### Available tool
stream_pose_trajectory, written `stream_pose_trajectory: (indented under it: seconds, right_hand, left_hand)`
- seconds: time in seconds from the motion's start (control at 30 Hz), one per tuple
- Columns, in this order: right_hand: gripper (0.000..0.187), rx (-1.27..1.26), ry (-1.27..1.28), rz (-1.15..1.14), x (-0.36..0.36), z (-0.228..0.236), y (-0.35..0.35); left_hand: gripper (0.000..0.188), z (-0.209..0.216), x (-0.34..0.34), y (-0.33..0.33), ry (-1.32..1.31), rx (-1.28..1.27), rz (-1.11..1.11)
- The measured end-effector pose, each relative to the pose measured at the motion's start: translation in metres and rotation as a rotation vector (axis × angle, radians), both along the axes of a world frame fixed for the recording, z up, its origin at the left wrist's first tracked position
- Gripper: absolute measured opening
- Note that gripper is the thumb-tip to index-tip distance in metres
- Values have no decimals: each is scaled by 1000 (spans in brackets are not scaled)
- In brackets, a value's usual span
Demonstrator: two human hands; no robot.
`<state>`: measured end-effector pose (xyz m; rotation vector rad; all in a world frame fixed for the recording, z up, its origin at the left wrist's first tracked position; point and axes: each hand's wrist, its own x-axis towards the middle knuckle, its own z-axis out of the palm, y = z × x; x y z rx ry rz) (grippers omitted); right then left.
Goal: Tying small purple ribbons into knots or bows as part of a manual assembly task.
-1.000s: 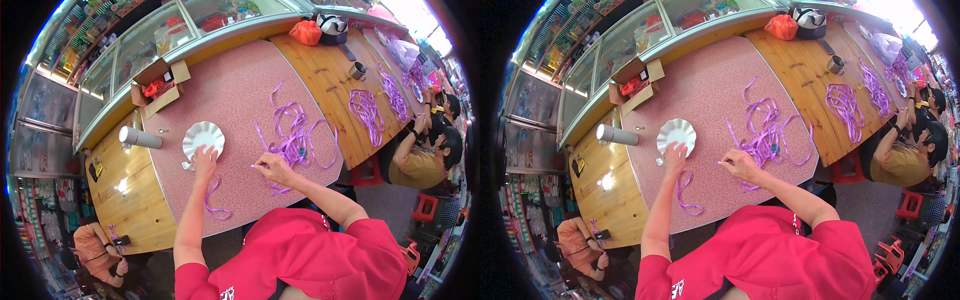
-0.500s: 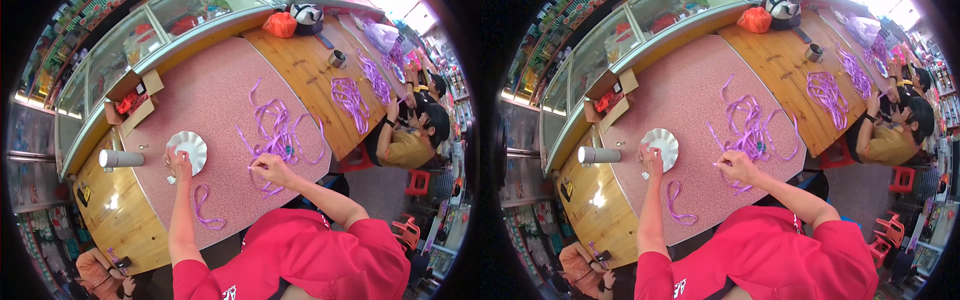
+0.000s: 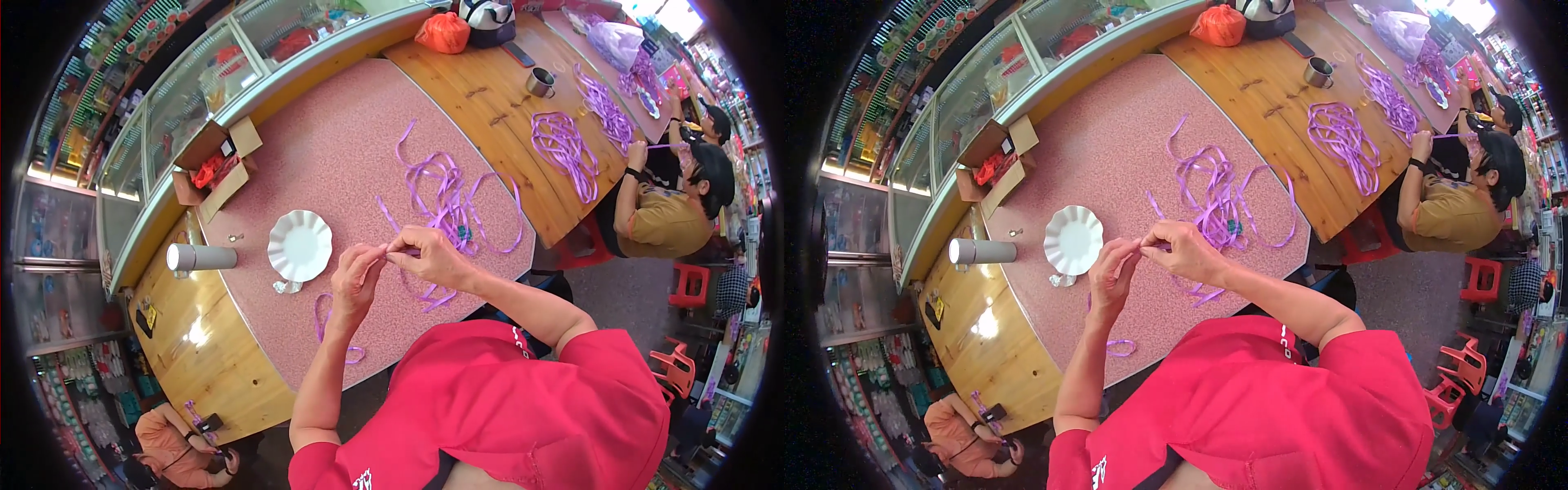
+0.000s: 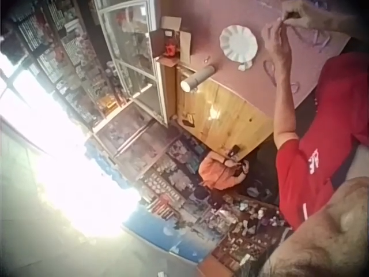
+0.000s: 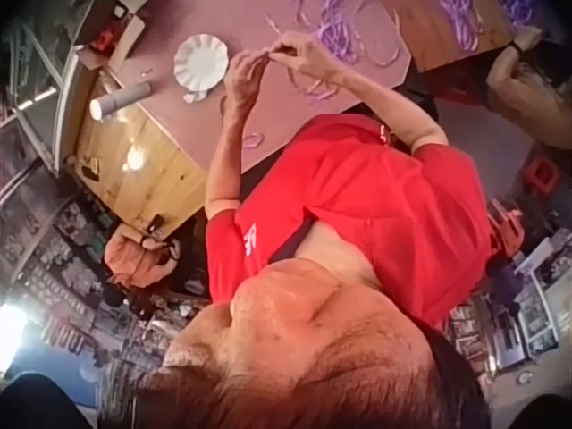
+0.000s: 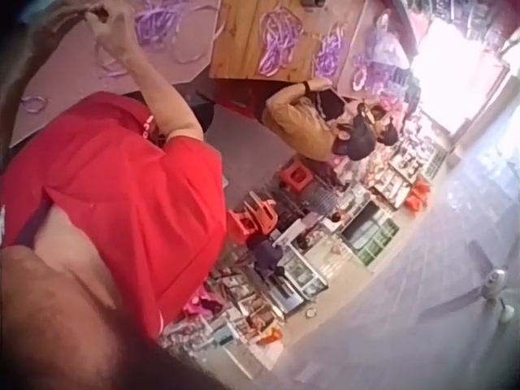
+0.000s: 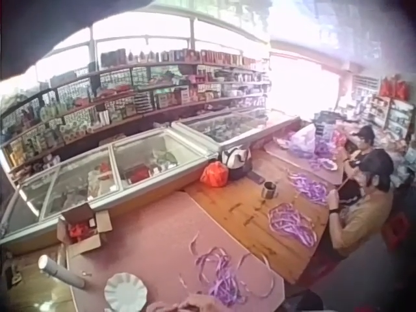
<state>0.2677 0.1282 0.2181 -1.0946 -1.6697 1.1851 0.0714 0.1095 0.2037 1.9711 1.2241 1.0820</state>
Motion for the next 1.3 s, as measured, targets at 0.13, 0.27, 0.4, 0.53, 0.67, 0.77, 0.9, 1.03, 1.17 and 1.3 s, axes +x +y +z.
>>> stream_pose_trajectory:
  seconds: [0.13,0.27,0.4,0.53,0.67,0.77,0.9,1.03,1.17,1.3]
  right_hand:
    - [12,31,-11,48,4,10,-6]
    - [10,74,-30,60,9,12,-11]
    - [10,125,-56,70,13,18,-18]
    - [12,123,-96,122,19,30,-25]
    - [15,84,-105,165,26,45,-28]
    - [13,144,-100,154,30,52,-31]
    - [13,216,-82,171,34,63,-34]
    - [13,198,-77,172,39,80,-33]
    - [12,77,65,91,38,77,-36]
    - [10,4,148,79,30,71,-42]
  left_hand:
    - [18,3,1,-3,47,102,3]
    - [17,16,4,-12,36,-16,-16]
    - [12,20,5,-19,36,-50,-54]
    - [9,29,9,-27,26,-94,-2]
    - [8,47,13,-40,-68,-208,69]
    - [7,49,9,-46,-28,-177,59]
    - [8,46,3,-57,22,-207,21]
    - [9,67,11,-69,-572,-509,-15]
    - [6,74,16,-74,-892,-544,-64]
    - [5,77,21,-82,-1131,-583,-110]
